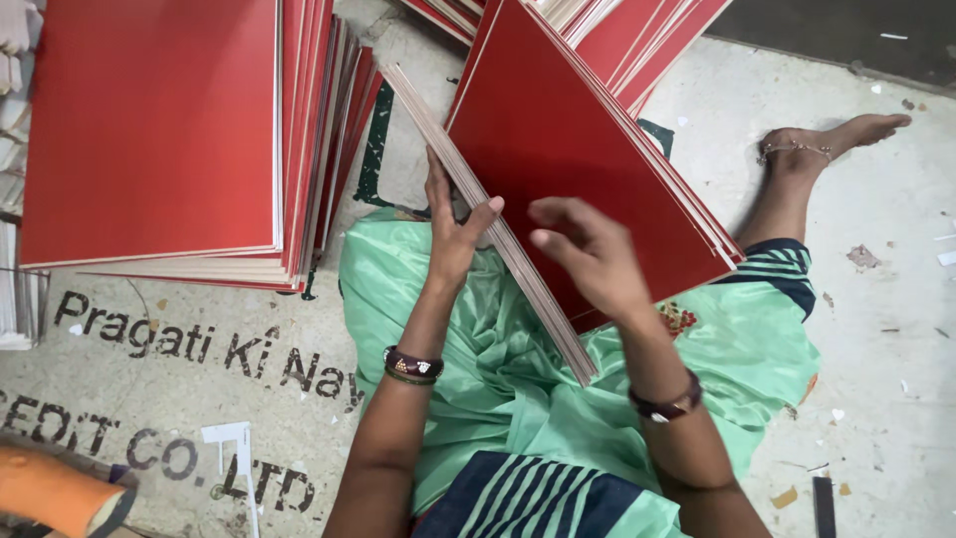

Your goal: The person sits on the floor and counts red paper sheets one at a time, separating each sheet by hand from a stack and moving it onto a growing pile beside them, working through the stack continuously.

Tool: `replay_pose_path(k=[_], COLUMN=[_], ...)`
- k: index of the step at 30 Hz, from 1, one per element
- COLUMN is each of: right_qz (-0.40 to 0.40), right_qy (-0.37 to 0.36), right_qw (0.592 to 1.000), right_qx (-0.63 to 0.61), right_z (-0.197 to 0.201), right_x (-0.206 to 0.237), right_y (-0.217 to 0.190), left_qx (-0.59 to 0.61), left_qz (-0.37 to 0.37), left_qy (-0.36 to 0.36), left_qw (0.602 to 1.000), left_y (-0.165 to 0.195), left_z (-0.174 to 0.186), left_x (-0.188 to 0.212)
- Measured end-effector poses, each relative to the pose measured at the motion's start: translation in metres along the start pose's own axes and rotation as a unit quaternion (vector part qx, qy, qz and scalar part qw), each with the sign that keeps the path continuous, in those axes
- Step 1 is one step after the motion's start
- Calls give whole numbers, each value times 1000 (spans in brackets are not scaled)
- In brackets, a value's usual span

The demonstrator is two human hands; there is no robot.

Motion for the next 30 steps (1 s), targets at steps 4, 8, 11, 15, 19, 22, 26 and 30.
replay_pose_path(k=[4, 8, 11, 15, 19, 22, 26, 30], right_qz=[-29, -29, -50, 2, 40, 33, -6, 3], right_qy=[-78, -97, -101, 11, -20, -91, -73, -3], right_qw=[989, 988, 986, 993, 927, 885, 877, 856], right_qx=[-120, -120, -123, 120, 373, 455, 475, 517], right_z=[-40, -40, -33, 3, 28, 41, 88, 126], right_x=[-17, -19, -21, -27, -25, -7, 18, 18], right_y=[37, 50, 48, 34, 33, 44, 36, -4], left_qx=[-3, 4, 17, -1, 5, 15, 22, 2], left_qz=[-10, -11, -8, -14, -7, 17, -1, -27], left_qy=[-8, -15, -13, -7, -11, -12, -11, -4], left_qw=[1000, 1000, 1000, 1000, 1000, 1000, 1000, 1000], left_y=[-2, -5, -7, -7, -5, -7, -6, -6], left_z=[2, 2, 2, 4, 9, 10, 5, -1], left_x=[0, 0, 1, 2, 3, 4, 2, -1])
Point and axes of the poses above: each hand's wrist, its own x-axis away from the middle knuckle, its own z-axis out of the back of the hand, y = z × x, the point moved 8 cm from there along -x, towards the middle knuckle, and after that the axes turned 12 degrees about x, right-handed, at the moved point
